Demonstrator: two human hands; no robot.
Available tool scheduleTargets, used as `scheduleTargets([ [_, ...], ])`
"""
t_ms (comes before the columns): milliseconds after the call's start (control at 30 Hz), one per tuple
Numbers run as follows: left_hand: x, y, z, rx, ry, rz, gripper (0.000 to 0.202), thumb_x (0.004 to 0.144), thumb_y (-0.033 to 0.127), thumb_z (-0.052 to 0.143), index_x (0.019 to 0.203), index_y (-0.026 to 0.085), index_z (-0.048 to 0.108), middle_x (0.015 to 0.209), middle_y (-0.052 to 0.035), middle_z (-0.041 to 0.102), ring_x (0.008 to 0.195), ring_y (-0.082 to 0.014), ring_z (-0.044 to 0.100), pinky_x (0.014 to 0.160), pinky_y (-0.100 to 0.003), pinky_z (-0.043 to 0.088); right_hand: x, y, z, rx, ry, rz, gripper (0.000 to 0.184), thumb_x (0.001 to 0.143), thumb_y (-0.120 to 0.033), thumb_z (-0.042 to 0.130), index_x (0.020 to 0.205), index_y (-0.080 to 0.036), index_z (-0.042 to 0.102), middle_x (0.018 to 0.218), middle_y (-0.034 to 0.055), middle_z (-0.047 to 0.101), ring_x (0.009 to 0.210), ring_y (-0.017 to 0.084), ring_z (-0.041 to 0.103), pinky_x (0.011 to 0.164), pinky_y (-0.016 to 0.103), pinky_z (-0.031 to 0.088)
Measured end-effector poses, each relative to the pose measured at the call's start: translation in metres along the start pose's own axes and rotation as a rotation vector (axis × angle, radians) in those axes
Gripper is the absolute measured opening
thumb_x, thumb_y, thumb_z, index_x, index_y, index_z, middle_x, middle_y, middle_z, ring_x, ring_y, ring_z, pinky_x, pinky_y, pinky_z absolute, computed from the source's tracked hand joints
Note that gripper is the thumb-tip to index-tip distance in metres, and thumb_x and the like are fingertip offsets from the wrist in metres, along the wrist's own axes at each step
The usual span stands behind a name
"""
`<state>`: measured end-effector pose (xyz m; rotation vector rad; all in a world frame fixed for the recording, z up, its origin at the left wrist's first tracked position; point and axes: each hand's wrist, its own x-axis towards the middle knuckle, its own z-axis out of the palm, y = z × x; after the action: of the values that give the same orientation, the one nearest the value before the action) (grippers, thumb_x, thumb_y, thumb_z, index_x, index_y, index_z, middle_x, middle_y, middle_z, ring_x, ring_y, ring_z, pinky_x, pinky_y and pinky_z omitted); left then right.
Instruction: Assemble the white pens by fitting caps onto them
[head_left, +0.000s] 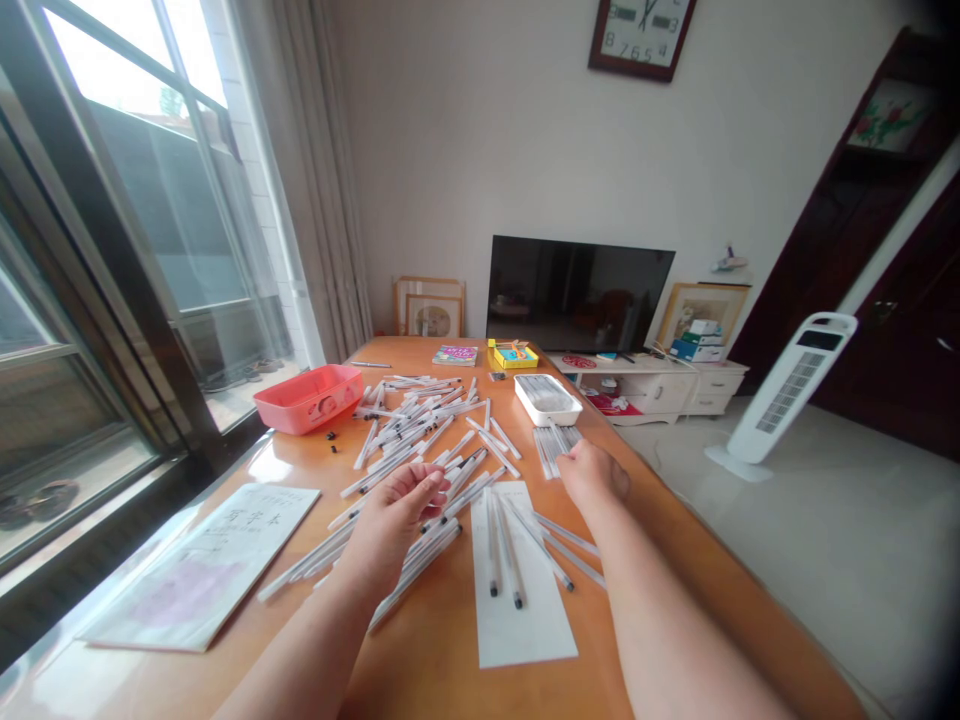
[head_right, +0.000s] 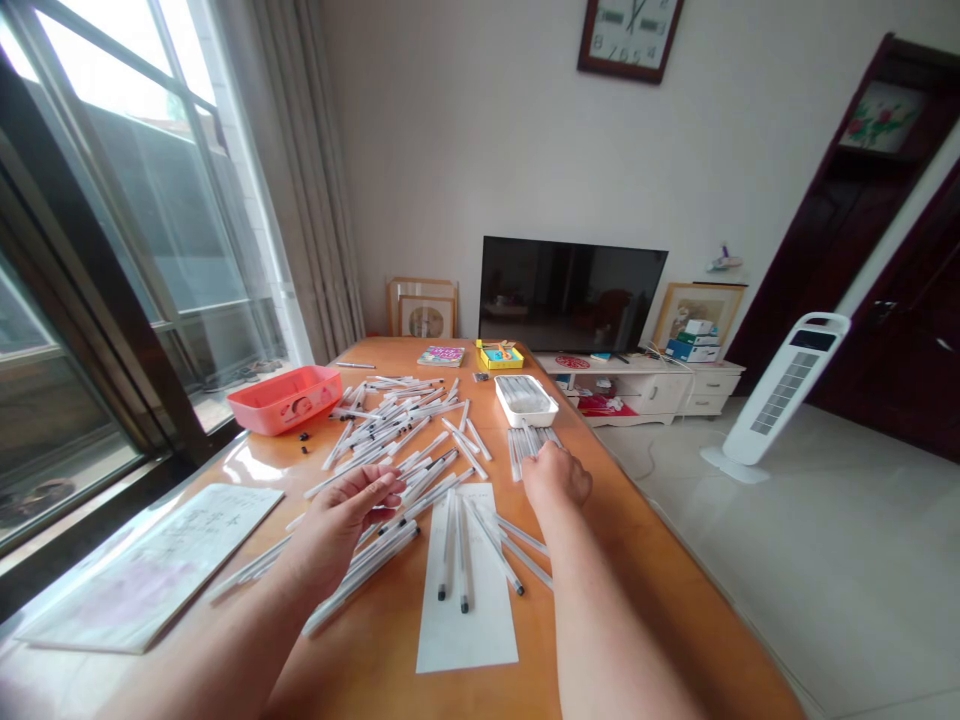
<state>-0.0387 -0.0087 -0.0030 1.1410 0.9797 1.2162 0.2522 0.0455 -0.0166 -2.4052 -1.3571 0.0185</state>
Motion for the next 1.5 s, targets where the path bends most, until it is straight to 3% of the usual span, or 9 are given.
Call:
scheduleTargets([
  [367, 0.002, 0.0, -0.007, -0.055, 0.064, 0.026, 0.033, 0.077, 0.046, 0.076, 0.096, 0.02, 0.071, 0.092, -0.006, 0.072, 0.078, -0.0155, 0.064, 0.078, -0.029, 0.05, 0.003, 0.002, 0.01, -0.008, -0.019, 0.0, 0.025, 0.085, -0.041, 0.056, 0.1, -0.024, 0.067, 0.101, 0.0114, 0.071, 0.094, 0.027, 0.067, 0.071, 0.034, 0.047],
  [633, 0.004, 0.012, -0.018, -0.091, 0.138, 0.061, 0.034, 0.076, 0.045, 0.077, 0.095, 0.018, 0.07, 0.091, -0.0066, 0.071, 0.079, -0.0154, 0.064, 0.075, -0.028, 0.049, -0.004, -0.001, -0.001, 0.055, 0.012, -0.011, 0.029, 0.089, -0.049, 0.053, 0.097, -0.024, 0.066, 0.096, 0.0103, 0.072, 0.087, 0.027, 0.066, 0.064, 0.032, 0.041],
  [933, 0.011, 0.032, -0.055, -0.248, 0.388, 0.174, 0.035, 0.068, 0.037, 0.083, 0.091, 0.014, 0.069, 0.085, -0.0082, 0.071, 0.072, -0.0133, 0.064, 0.065, -0.024, 0.047, -0.046, -0.027, -0.031, 0.213, 0.193, -0.289, 0.025, 0.091, -0.044, 0.052, 0.089, -0.023, 0.065, 0.079, 0.005, 0.069, 0.069, 0.02, 0.058, 0.055, 0.029, 0.023],
  [1167, 0.01, 0.034, -0.076, -0.192, 0.535, 0.179, 0.038, 0.065, 0.04, 0.083, 0.09, 0.016, 0.067, 0.085, -0.0073, 0.072, 0.069, -0.0123, 0.064, 0.064, -0.024, 0.046, -0.078, -0.049, -0.026, 0.326, 0.063, -0.575, 0.019, 0.092, -0.037, 0.052, 0.085, -0.023, 0.063, 0.074, 0.001, 0.068, 0.066, 0.017, 0.058, 0.055, 0.028, 0.022],
  [1333, 0.014, 0.029, -0.091, -0.147, 0.734, 0.21, 0.039, 0.06, 0.04, 0.082, 0.087, 0.018, 0.065, 0.082, -0.0034, 0.071, 0.066, -0.011, 0.062, 0.062, -0.023, 0.043, -0.077, -0.05, -0.013, 0.262, -0.021, -0.646, 0.018, 0.093, -0.035, 0.051, 0.086, -0.024, 0.063, 0.076, 0.001, 0.069, 0.068, 0.017, 0.059, 0.055, 0.028, 0.022],
  [1500, 0.017, 0.03, -0.096, -0.147, 0.811, 0.194, 0.036, 0.061, 0.034, 0.077, 0.091, 0.018, 0.064, 0.087, -0.0039, 0.07, 0.068, -0.0109, 0.061, 0.063, -0.024, 0.043, -0.073, -0.047, -0.005, 0.221, -0.085, -0.653, 0.023, 0.094, -0.038, 0.048, 0.084, -0.024, 0.063, 0.072, 0.0016, 0.068, 0.067, 0.017, 0.059, 0.055, 0.028, 0.021],
])
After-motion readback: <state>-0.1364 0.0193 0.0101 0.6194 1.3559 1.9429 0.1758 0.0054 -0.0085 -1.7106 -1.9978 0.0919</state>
